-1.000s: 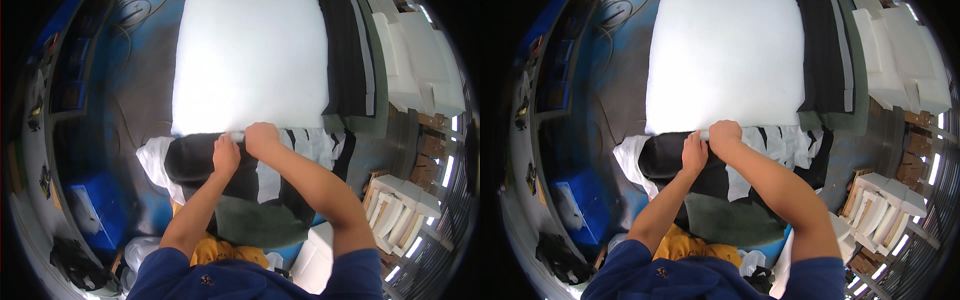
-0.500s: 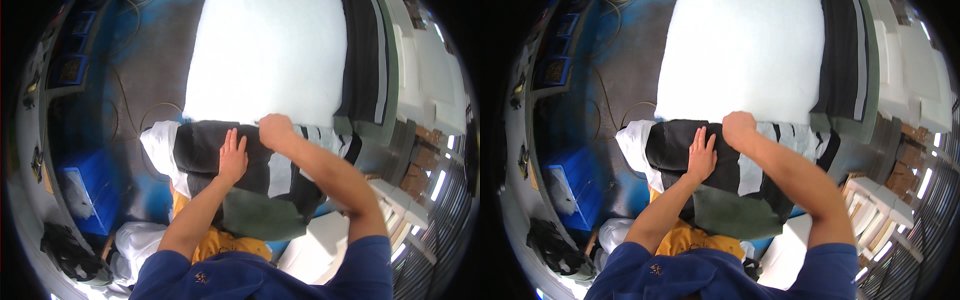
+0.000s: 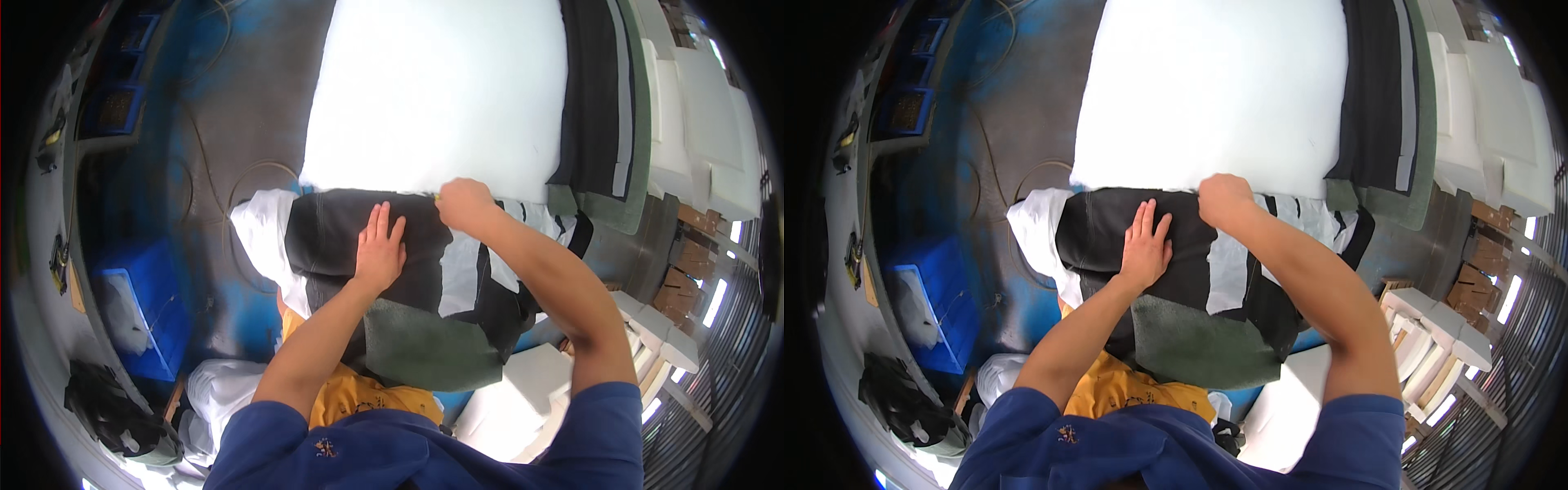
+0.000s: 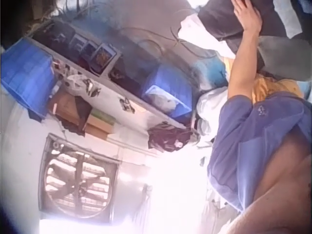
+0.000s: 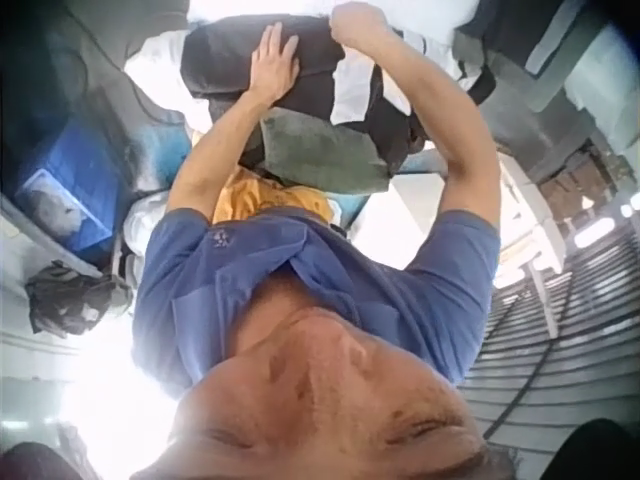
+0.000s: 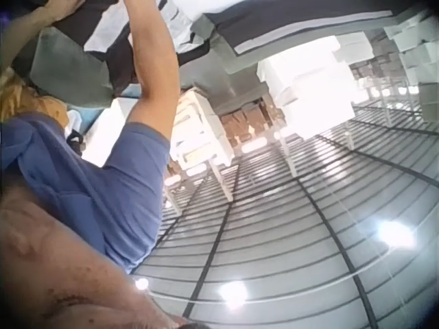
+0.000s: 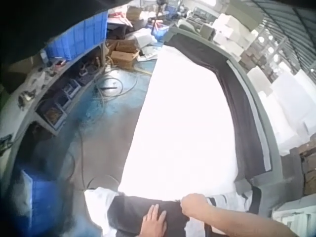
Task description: Fitting a large foam cushion into a fabric sofa cover and using a tool to tuck the edges for assembly.
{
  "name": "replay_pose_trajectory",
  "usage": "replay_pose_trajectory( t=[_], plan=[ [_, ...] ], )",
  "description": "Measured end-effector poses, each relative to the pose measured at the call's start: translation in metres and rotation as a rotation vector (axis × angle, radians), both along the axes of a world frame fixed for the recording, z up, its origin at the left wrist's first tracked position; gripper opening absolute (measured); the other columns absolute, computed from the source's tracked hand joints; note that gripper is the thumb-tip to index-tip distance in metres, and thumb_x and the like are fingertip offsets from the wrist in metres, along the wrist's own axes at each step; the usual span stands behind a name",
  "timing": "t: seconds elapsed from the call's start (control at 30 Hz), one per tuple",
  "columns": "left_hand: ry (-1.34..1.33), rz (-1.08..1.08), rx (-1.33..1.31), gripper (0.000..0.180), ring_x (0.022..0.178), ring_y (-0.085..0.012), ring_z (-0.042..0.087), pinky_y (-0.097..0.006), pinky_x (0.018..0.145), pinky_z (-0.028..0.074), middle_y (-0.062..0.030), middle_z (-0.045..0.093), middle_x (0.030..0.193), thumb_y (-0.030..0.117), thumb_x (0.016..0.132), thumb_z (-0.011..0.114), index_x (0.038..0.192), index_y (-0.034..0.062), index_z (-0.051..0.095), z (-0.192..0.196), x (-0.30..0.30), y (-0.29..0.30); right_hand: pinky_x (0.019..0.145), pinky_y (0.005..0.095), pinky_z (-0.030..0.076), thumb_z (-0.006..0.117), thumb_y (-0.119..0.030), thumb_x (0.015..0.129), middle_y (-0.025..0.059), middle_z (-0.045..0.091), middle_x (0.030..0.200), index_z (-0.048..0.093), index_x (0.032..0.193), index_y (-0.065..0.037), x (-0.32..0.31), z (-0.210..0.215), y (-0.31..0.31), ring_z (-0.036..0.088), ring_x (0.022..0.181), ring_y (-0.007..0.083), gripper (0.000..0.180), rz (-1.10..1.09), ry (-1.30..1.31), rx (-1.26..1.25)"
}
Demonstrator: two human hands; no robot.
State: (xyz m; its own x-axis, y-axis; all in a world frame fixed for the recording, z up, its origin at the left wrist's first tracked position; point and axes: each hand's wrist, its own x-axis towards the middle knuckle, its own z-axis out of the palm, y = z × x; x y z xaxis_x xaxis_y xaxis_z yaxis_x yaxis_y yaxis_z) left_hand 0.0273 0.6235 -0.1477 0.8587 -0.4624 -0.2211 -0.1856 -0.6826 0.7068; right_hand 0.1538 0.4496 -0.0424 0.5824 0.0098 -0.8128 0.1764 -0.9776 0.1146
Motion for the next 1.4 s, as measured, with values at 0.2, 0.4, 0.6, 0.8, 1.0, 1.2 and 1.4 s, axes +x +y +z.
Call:
replay_pose_trajectory(
  t=[0.2,0.4,0.6,0.8,1.0,1.2,1.4],
  plan=[
    [-0.027,-0.046,0.020,0.059,0.150,-0.0394,0.023,-0.050,0.109,0.034,-0.0237,0.024,0.161,0.021,0.089,0.063,0.145,0.0096,0.045,-0.004,0.001,-0.011,0.078,0.0414,0.059,0.065,-0.022,0.087,0.0141,0.075,0.095,0.078,0.091,-0.008,-0.018,-0.011,-0.006,0.073,0.092,0.0315,0.019,-0.054,-0.106,-0.061],
    [0.000,-0.044,0.012,0.058,0.149,-0.0396,0.024,-0.051,0.111,0.033,-0.0233,0.024,0.161,0.020,0.090,0.062,0.145,0.0103,0.047,-0.002,-0.002,-0.003,0.077,0.0401,0.059,0.061,-0.017,0.090,0.0136,0.075,0.097,0.078,0.093,-0.008,-0.021,-0.035,0.008,0.073,0.091,0.0295,0.019,0.007,-0.026,-0.080],
    [-0.007,-0.038,0.021,0.060,0.150,-0.0393,0.022,-0.049,0.110,0.033,-0.0248,0.021,0.162,0.020,0.088,0.063,0.145,0.0094,0.046,-0.009,-0.002,0.008,0.079,0.0414,0.059,0.063,-0.022,0.089,0.0144,0.075,0.098,0.077,0.097,-0.007,-0.014,-0.022,-0.007,0.073,0.092,0.0313,0.022,-0.098,-0.016,0.022],
    [-0.025,-0.047,-0.017,0.059,0.150,-0.0394,0.023,-0.050,0.110,0.033,-0.0250,0.023,0.161,0.019,0.089,0.062,0.145,0.0090,0.047,-0.010,0.013,-0.011,0.077,0.0467,0.057,0.063,-0.025,0.088,0.0163,0.074,0.092,0.076,0.089,-0.007,-0.004,-0.050,-0.023,0.072,0.087,0.0360,0.022,-0.065,-0.076,-0.016],
    [-0.047,-0.067,0.029,0.057,0.148,-0.0397,0.025,-0.051,0.108,0.034,-0.0252,0.024,0.160,0.020,0.090,0.061,0.144,0.0084,0.047,-0.003,0.006,-0.012,0.078,0.0432,0.058,0.064,-0.017,0.081,0.0170,0.074,0.093,0.077,0.090,-0.005,0.000,-0.043,-0.005,0.072,0.092,0.0328,0.020,-0.032,-0.076,-0.053],
    [-0.016,-0.082,0.060,0.059,0.150,-0.0411,0.022,-0.052,0.110,0.034,-0.0252,0.021,0.161,0.023,0.091,0.061,0.145,0.0092,0.046,-0.005,0.006,0.004,0.077,0.0420,0.059,0.064,-0.015,0.080,0.0152,0.075,0.093,0.078,0.090,-0.007,0.022,0.008,-0.001,0.073,0.090,0.0332,0.018,-0.010,-0.007,0.021],
    [-0.045,-0.082,0.028,0.058,0.149,-0.0398,0.025,-0.051,0.109,0.035,-0.0249,0.024,0.160,0.022,0.090,0.062,0.145,0.0105,0.046,-0.010,0.014,-0.006,0.077,0.0394,0.059,0.064,-0.015,0.084,0.0126,0.075,0.094,0.078,0.091,-0.009,0.017,-0.004,0.012,0.073,0.091,0.0289,0.017,0.095,-0.031,-0.051]
  ],
)
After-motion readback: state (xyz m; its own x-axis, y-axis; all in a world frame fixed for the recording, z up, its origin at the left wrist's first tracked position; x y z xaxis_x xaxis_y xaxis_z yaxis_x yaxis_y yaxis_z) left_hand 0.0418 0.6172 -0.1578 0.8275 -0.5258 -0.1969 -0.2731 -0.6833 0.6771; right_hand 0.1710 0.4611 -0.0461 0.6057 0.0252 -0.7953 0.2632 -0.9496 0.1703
